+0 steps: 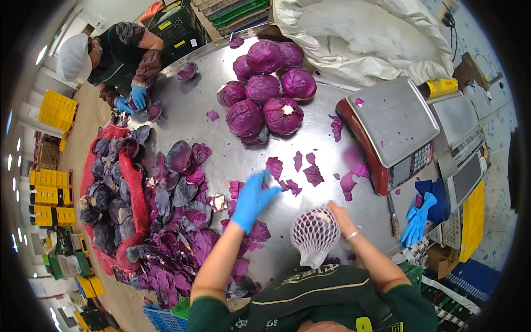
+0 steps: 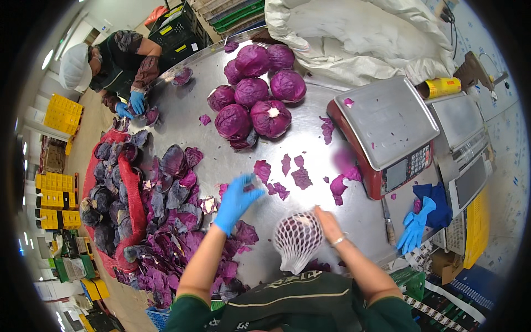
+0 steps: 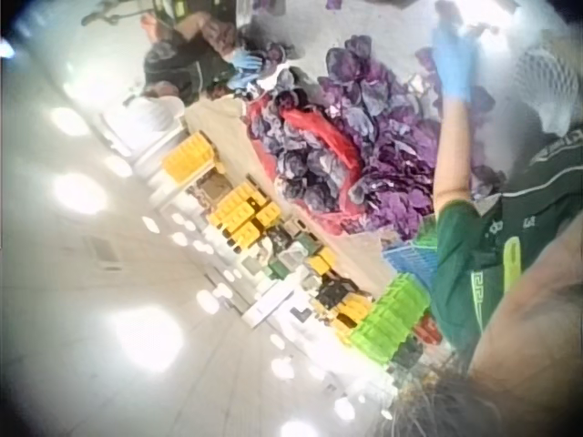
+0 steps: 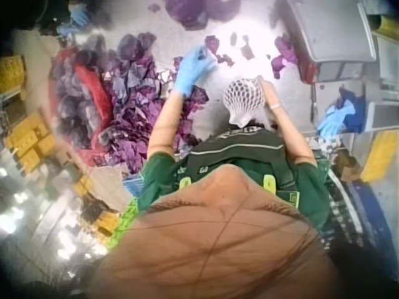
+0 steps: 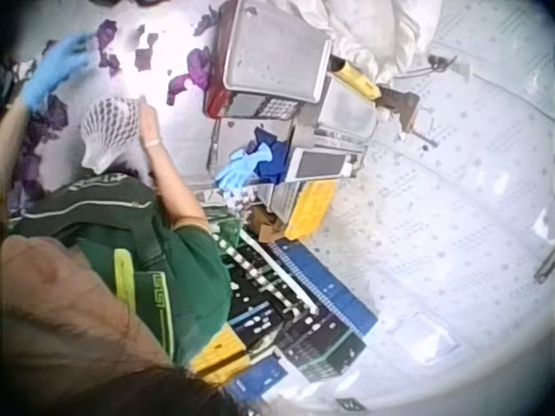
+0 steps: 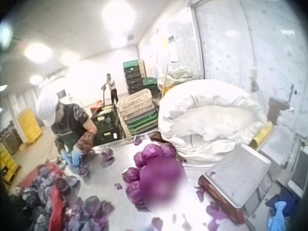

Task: The person sorts whole red cabbages by hand, places them individually into protective foam mesh sleeves, weighs them on a digital scale, and applies adhesive labels to the packaged produce before placing them into a green plastic crate.

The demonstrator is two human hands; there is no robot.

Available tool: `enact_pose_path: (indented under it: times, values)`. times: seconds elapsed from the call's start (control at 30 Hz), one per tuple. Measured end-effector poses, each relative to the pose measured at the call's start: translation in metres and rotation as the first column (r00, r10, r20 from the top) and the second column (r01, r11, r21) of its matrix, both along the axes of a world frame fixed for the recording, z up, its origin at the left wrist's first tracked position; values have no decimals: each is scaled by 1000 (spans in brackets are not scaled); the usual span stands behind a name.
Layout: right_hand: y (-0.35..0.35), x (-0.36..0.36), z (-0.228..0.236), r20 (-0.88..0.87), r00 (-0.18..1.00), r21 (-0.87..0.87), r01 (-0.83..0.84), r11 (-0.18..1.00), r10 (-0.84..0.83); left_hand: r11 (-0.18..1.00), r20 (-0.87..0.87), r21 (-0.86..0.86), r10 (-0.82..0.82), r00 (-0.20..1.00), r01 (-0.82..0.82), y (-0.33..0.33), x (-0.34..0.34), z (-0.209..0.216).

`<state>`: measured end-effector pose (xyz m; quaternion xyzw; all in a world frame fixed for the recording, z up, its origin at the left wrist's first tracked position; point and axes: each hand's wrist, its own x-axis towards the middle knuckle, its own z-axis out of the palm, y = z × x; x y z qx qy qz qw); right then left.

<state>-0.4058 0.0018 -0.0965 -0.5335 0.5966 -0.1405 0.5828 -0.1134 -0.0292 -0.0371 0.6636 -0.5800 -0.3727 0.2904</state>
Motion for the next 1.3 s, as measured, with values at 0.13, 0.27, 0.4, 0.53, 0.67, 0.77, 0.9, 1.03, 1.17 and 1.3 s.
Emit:
enact_pose_path:
  times: [0.13,0.27,0.4,0.53,0.67,0.77,0.9,1.03,1.17,1.3]
  values:
    - [6,-36,72,-490,837,-304,-426,852,244,856,471,-468,30,882,221,-138,-33,34]
    - [0,-47,121,-303,871,-436,-487,757,386,898,642,-426,214,736,110,-213,-28,-5]
    - [-39,-106,144,59,979,-447,-149,882,195,818,537,-553,204,819,158,-137,-95,-10]
    - [-122,-168,158,134,978,-502,-74,862,162,867,478,-492,187,858,85,-88,-134,44]
    - [-291,-194,172,-227,969,-775,-238,586,93,967,548,-146,-97,831,209,-78,-154,19]
    - [-458,-247,108,-521,811,-849,-461,257,-266,988,550,-146,45,834,43,-79,-167,18]
    - [-577,-307,67,-883,332,-469,-605,643,-332,923,289,-200,376,880,-329,-77,-157,-14]
    - [-601,-297,44,-936,346,-265,-588,765,-58,915,294,-150,403,867,-374,-82,-164,-7]
    - [-577,-306,61,-589,758,-802,-508,314,-279,920,427,-227,388,817,-319,-82,-168,-3]
    - [-394,-193,175,280,948,-569,35,821,153,937,462,-349,196,865,-26,-88,-230,41]
